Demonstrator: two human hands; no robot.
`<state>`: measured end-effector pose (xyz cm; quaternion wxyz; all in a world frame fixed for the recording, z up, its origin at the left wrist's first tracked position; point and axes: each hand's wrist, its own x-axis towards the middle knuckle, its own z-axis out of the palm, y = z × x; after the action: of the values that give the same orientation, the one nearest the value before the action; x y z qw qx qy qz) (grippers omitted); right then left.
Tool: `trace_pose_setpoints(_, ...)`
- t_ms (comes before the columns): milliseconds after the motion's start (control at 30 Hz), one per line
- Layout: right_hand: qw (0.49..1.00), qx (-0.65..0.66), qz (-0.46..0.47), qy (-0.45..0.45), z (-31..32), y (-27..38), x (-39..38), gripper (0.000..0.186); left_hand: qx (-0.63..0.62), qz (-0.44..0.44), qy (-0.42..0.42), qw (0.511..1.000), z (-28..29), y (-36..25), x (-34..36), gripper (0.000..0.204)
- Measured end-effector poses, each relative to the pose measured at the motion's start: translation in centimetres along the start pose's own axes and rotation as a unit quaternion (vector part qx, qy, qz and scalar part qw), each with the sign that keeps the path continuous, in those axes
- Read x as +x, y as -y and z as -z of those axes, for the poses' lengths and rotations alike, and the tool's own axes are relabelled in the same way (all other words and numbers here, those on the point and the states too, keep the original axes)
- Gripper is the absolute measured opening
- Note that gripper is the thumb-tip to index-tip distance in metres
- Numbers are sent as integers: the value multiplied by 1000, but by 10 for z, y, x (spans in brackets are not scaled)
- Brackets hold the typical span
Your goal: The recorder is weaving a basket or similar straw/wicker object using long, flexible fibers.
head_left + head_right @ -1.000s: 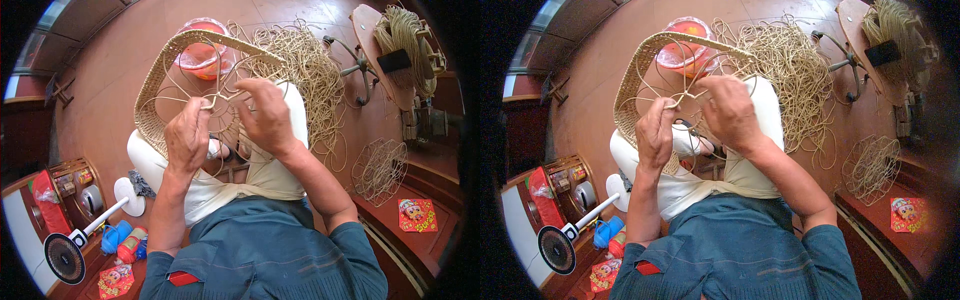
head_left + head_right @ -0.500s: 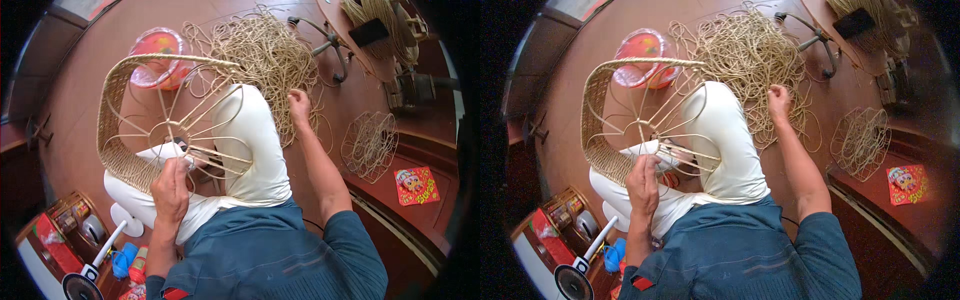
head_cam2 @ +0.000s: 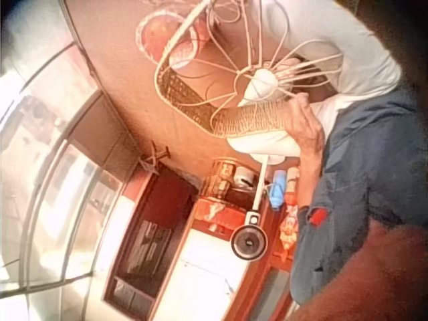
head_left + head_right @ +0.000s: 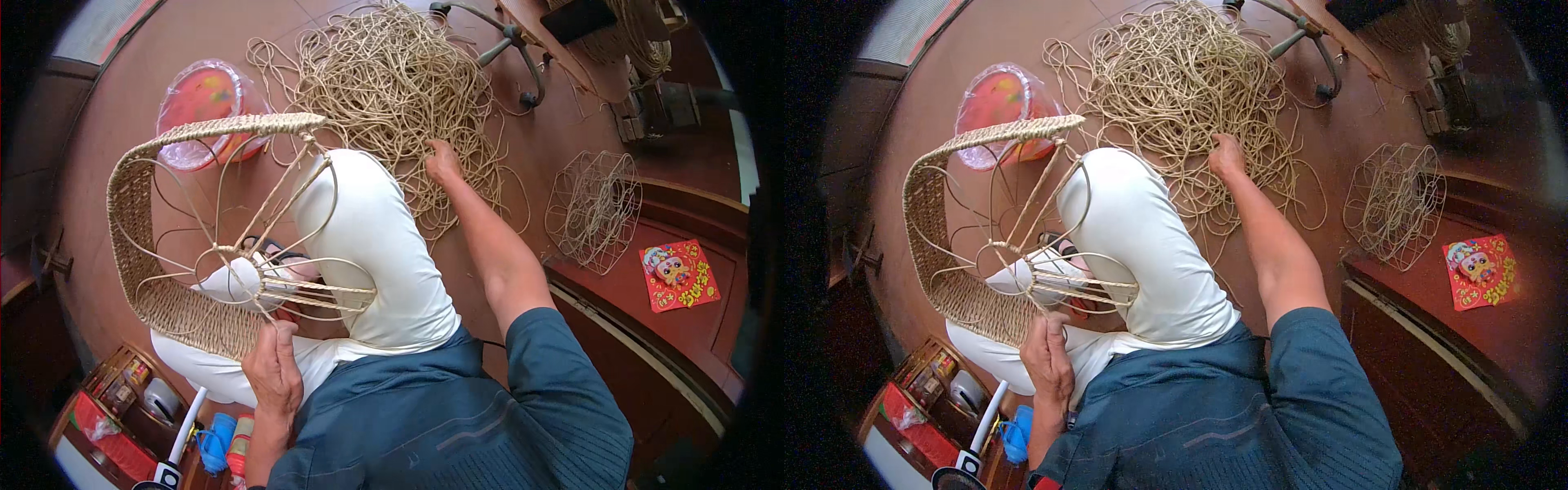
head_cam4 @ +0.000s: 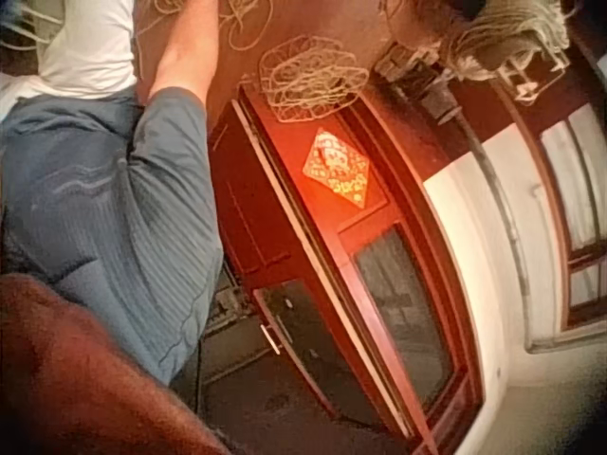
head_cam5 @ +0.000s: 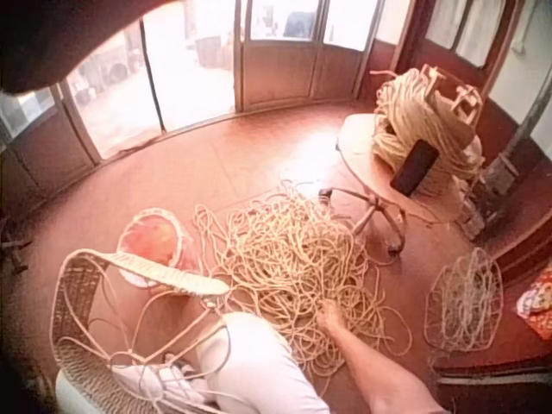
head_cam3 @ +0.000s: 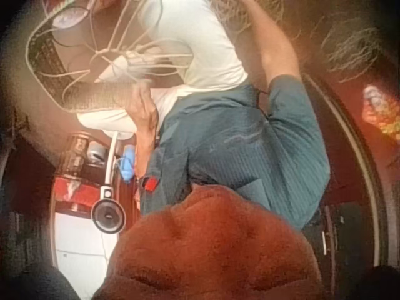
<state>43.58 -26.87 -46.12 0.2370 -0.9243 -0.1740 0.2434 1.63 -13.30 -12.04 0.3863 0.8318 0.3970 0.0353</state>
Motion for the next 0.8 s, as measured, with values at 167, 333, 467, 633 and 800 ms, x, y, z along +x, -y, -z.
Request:
trace_pose_setpoints(167, 994, -3, 109, 16, -19, 9, 5, 49, -1, 19, 10, 1000, -4, -3, -14, 21)
trace_pose_setpoints(333, 996, 28, 29, 83, -49, 24, 19, 55, 0, 19, 14, 1000, -3, -6, -17, 20)
trace_pose_setpoints(467, 991, 16, -22, 132, -58, 26, 32, 70, 20, 15, 18, 1000, -1, -8, -16, 20)
trace_pose_setpoints(633, 987, 72, -39, 137, -49, 23, 33, 75, 31, 40, 26, 998, -1, -11, -15, 21)
trace_pose_setpoints(800, 977, 192, -50, 72, -30, 17, 26, 67, 10, 55, 41, 998, -1, -14, -13, 23)
